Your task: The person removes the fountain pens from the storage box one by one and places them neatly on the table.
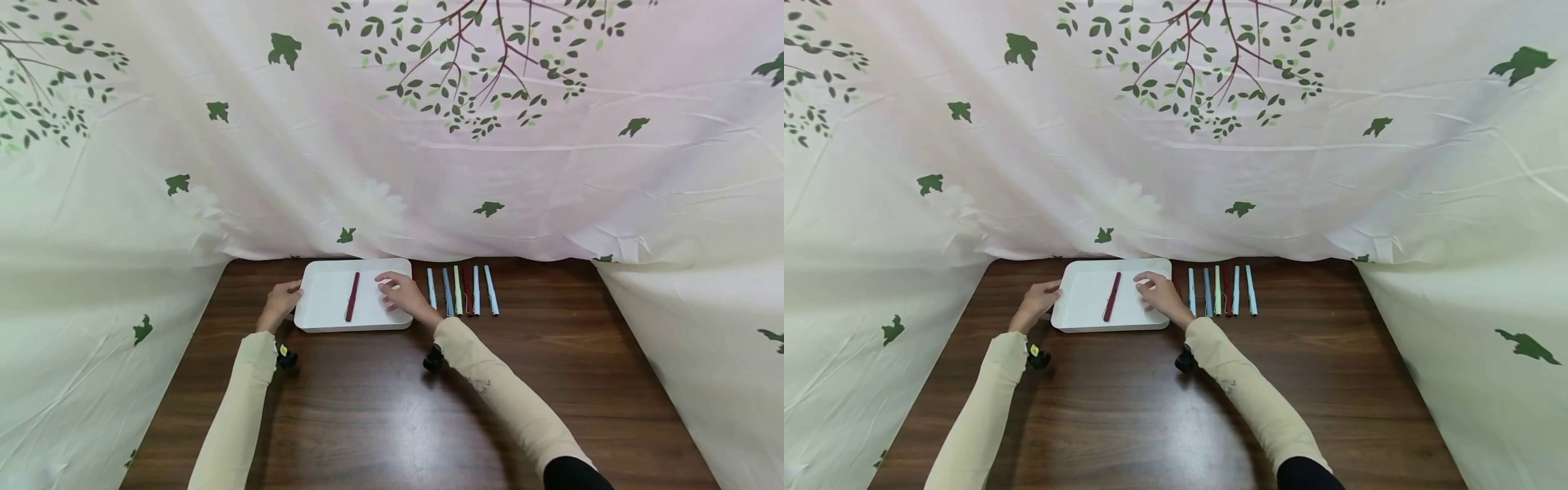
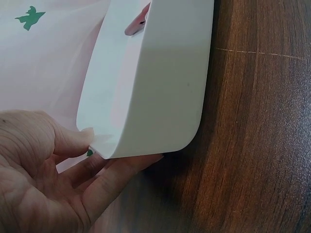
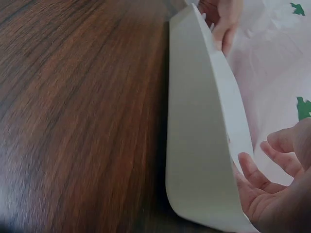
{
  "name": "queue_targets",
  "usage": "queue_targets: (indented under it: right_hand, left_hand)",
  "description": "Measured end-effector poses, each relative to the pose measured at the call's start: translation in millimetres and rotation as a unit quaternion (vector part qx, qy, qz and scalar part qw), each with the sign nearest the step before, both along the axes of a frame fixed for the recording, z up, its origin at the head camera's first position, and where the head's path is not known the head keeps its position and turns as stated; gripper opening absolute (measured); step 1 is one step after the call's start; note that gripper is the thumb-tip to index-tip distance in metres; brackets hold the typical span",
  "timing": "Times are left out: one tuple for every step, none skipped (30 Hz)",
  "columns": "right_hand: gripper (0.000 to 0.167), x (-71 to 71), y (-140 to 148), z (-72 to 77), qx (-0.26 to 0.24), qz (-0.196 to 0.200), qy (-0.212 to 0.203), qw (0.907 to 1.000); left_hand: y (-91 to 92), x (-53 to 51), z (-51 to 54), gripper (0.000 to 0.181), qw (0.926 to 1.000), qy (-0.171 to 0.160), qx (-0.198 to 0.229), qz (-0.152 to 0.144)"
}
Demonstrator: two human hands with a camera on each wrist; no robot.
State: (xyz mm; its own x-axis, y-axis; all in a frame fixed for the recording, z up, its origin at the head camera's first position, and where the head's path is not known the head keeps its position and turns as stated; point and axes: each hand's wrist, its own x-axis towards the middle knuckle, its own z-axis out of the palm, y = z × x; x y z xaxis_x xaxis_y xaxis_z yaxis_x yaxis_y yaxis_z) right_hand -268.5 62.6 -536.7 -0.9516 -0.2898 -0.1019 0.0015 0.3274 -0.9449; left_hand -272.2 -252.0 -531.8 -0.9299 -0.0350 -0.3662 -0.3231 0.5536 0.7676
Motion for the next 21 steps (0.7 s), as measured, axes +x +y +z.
queue_targets:
  right_hand:
    - [0.034, -0.8, -4, -1.7, 0.011, 0.003, 0.0, 0.9999]
    - [0.034, -1.3, -8, -3.0, 0.021, 0.005, -0.002, 0.9998]
    - [0.034, -2.0, -12, -4.3, 0.03, 0.007, -0.004, 0.9995]
    - [0.034, -2.5, -15, -6.2, 0.041, 0.011, -0.004, 0.9991]
    - [0.035, -2.8, -19, -8.0, 0.054, 0.016, -0.003, 0.9984]
    - [0.035, -2.3, -23, -9.0, 0.067, 0.023, -0.002, 0.9975]
    - [0.037, -1.7, -26, -9.5, 0.084, 0.032, 0.0, 0.996]
    - [0.038, -1.1, -29, -10.2, 0.107, 0.04, 0.007, 0.9934]
    - [0.04, -0.6, -32, -10.7, 0.13, 0.049, 0.015, 0.9902]
    - [0.042, 0.3, -35, -10.4, 0.153, 0.057, 0.023, 0.9864]
    - [0.045, 1.1, -38, -9.4, 0.176, 0.062, 0.033, 0.9819]
    - [0.047, 1.9, -41, -8.1, 0.198, 0.068, 0.042, 0.977]
    - [0.05, 2.4, -43, -6.9, 0.218, 0.073, 0.049, 0.972]
    - [0.053, 2.7, -46, -5.6, 0.237, 0.077, 0.057, 0.9667]
    - [0.055, 3.4, -48, -4.2, 0.252, 0.082, 0.062, 0.9623]
    - [0.057, 4.3, -51, -2.9, 0.268, 0.088, 0.066, 0.9571]
    - [0.059, 4.8, -54, -2.4, 0.286, 0.096, 0.07, 0.9509]
    - [0.06, 5.9, -57, -1.9, 0.301, 0.104, 0.072, 0.9451]
    - [0.06, 7.1, -60, -1.6, 0.32, 0.113, 0.078, 0.9374]
    - [0.057, 8.2, -63, -1.5, 0.341, 0.123, 0.087, 0.9279]
    - [0.053, 9.4, -66, -1.9, 0.359, 0.131, 0.098, 0.9189]
  left_hand:
    - [0.0, -0.3, -0.2, 0.052, 1.0, -0.001, 0.0, 0.0]
    - [0.0, -0.7, -0.6, 0.052, 1.0, -0.002, -0.001, 0.002]
    - [0.0, -0.9, -0.5, 0.052, 1.0, -0.003, -0.001, 0.002]
    - [0.4, -1.1, -0.4, 0.052, 1.0, -0.003, -0.001, 0.003]
    - [0.8, -1.0, 0.0, 0.052, 1.0, -0.002, -0.002, 0.002]
    - [1.2, -0.9, 0.2, 0.051, 1.0, -0.001, -0.003, 0.001]
    - [1.4, -0.8, 0.7, 0.051, 1.0, 0.001, -0.004, 0.0]
    - [1.7, -0.7, 1.0, 0.051, 1.0, 0.003, -0.005, 0.0]
    - [1.9, -0.3, 1.2, 0.051, 1.0, 0.006, -0.003, -0.002]
    - [2.1, 0.0, 1.5, 0.051, 1.0, 0.009, -0.003, -0.004]
    - [2.4, 0.5, 1.7, 0.051, 0.9999, 0.01, -0.002, -0.005]
    - [2.6, 1.0, 1.8, 0.051, 0.9999, 0.013, 0.0, -0.005]
    - [2.8, 1.6, 2.1, 0.05, 0.9999, 0.015, 0.002, -0.006]
    - [3.0, 2.1, 2.2, 0.05, 0.9998, 0.016, 0.005, -0.005]
    - [3.2, 2.6, 2.4, 0.05, 0.9998, 0.017, 0.006, -0.005]
    - [3.1, 3.1, 2.6, 0.05, 0.9998, 0.017, 0.004, -0.005]
    - [2.9, 3.4, 2.8, 0.05, 0.9999, 0.016, 0.003, -0.005]
    - [2.8, 3.4, 2.7, 0.05, 0.9999, 0.015, 0.002, -0.004]
    - [2.6, 3.2, 2.6, 0.051, 0.9999, 0.013, 0.001, -0.004]
    - [2.6, 2.9, 2.7, 0.051, 0.9999, 0.011, 0.001, -0.005]
    - [2.5, 2.4, 2.7, 0.051, 0.9999, 0.01, 0.002, -0.006]
